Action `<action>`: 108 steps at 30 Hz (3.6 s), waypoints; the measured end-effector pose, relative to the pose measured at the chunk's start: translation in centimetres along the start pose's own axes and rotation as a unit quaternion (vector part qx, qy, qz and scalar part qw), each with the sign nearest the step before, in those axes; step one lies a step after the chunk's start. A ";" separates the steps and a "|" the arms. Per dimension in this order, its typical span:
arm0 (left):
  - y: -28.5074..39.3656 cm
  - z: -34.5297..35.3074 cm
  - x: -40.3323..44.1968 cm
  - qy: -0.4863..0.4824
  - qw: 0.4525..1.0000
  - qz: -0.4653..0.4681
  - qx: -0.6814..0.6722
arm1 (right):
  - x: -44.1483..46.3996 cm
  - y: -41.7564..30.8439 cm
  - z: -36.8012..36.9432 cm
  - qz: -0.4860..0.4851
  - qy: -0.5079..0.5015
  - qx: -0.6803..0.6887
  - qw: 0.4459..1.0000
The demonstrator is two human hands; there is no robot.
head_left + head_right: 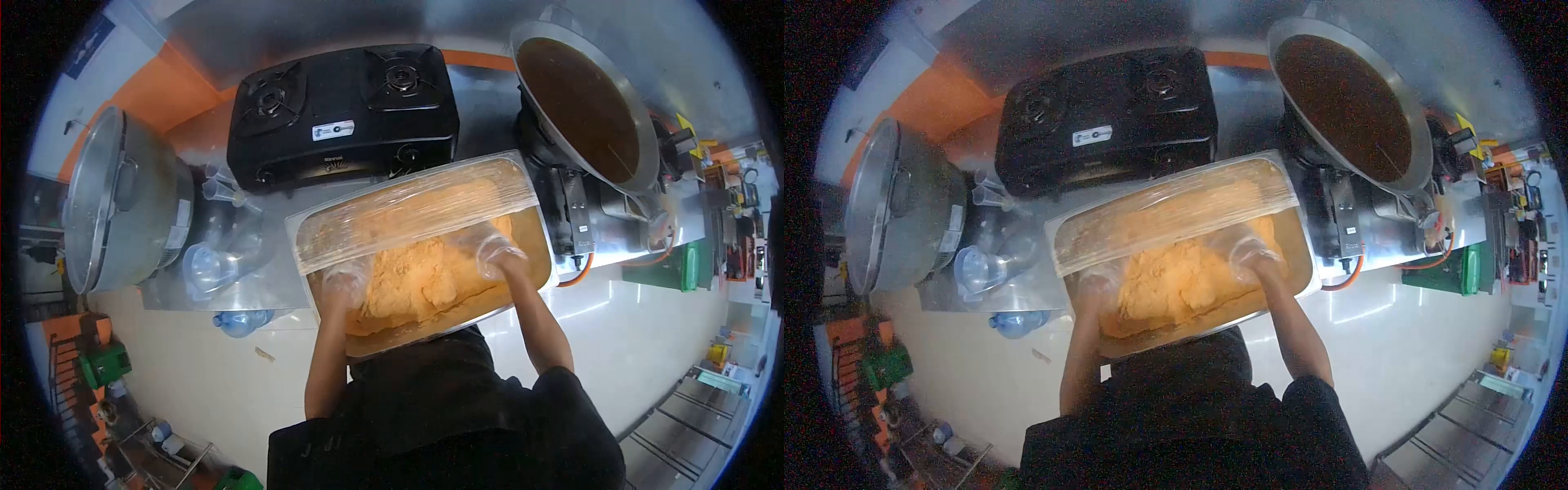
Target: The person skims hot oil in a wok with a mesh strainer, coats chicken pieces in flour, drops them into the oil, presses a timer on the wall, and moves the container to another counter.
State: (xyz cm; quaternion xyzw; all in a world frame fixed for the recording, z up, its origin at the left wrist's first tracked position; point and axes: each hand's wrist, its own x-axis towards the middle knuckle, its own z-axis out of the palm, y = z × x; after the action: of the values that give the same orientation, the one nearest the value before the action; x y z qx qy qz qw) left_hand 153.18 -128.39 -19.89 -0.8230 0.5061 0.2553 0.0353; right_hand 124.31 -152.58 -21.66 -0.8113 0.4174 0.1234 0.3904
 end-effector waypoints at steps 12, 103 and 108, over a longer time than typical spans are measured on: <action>-4.2 7.9 4.5 0.018 0.995 -0.032 -0.090 | -8.4 -1.5 -7.1 0.022 0.158 -0.092 0.983; -8.7 19.0 1.7 0.084 0.938 -0.010 -0.337 | -3.9 -7.3 -42.1 -0.084 0.411 -0.066 0.905; -7.2 21.6 2.2 0.042 0.758 -0.056 -0.648 | -12.3 -11.2 -35.8 -0.125 0.477 0.001 0.870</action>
State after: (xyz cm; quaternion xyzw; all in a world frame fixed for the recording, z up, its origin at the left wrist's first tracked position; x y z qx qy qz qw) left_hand 151.76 -119.89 -41.08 -0.6858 0.1738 0.4853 -0.5138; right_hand 120.83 -167.91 14.50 -0.8162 0.4482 -0.3291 0.1570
